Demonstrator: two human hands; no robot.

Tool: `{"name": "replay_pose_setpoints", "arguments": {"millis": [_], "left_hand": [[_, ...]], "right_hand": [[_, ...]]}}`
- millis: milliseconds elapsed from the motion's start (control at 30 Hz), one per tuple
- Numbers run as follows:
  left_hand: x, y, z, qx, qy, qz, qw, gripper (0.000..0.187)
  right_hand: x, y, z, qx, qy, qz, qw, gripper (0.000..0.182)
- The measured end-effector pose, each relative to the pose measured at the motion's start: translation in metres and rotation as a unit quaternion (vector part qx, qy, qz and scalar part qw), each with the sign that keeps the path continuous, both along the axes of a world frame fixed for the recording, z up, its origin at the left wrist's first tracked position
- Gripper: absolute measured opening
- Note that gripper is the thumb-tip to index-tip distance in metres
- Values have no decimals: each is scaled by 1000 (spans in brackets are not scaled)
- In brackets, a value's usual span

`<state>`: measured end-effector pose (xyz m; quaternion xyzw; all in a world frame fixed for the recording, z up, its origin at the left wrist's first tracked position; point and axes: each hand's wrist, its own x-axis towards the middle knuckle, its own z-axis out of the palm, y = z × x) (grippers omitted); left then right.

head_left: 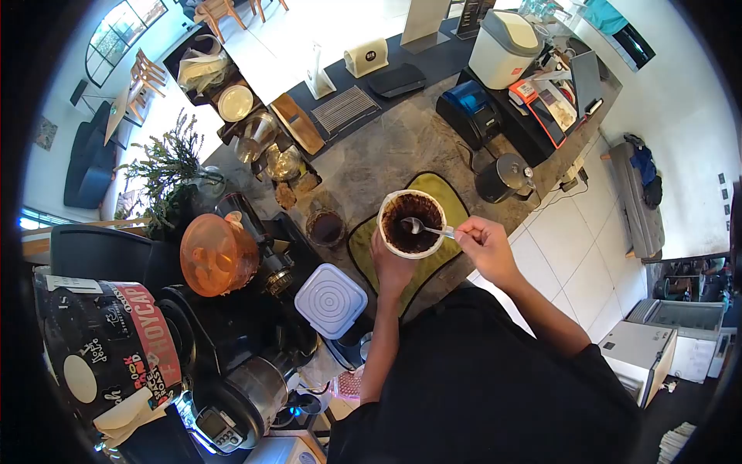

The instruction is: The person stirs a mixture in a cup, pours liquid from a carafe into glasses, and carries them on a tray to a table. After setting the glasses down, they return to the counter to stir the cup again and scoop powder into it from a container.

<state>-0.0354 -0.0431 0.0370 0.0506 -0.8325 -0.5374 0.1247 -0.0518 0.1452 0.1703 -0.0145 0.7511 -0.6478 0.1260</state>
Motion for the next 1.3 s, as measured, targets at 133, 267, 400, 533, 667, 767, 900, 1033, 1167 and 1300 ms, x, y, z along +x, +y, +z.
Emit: {"name": "replay_pose_setpoints", "arguments": {"millis": [133, 267, 400, 533, 667, 767, 900, 1033, 1167, 1300], "left_hand": [[-1, 1, -1, -5, -6, 7, 1000, 71], [-3, 0, -11, -24, -2, 1, 1000, 74], [-2, 1, -8, -14, -3, 8, 1000, 74], [-2, 1, -7, 13, -9, 9, 1000, 73], [-2, 1, -6, 25, -17, 2, 1000, 74], [0, 0, -7, 1, -1, 6, 1000, 74], [0, 2, 7, 6, -19, 31, 999, 73], [-3, -2, 2, 20, -30, -1, 999, 74], [-2, 2, 2, -44, 26, 38, 998, 61], [0, 1, -3, -39, -43, 7, 998, 78]], "right_hand": [[12, -14, -2, 72, 100, 5, 992, 8], [18, -19, 6, 89, 109, 30, 990, 7], [21, -15, 12, 34, 37, 37, 998, 6], [22, -11, 18, 13, -5, 43, 999, 5], [18, -7, 20, -44, -50, 29, 997, 6], [13, 2, 13, -135, -153, 9, 979, 6], [-9, 9, 27, -162, -181, -8, 970, 11], [-50, -1, 49, -116, -94, 67, 987, 13], [-99, -49, 62, -18, -37, 189, 981, 13], [-139, -113, 47, 83, 14, 330, 940, 9]]}}
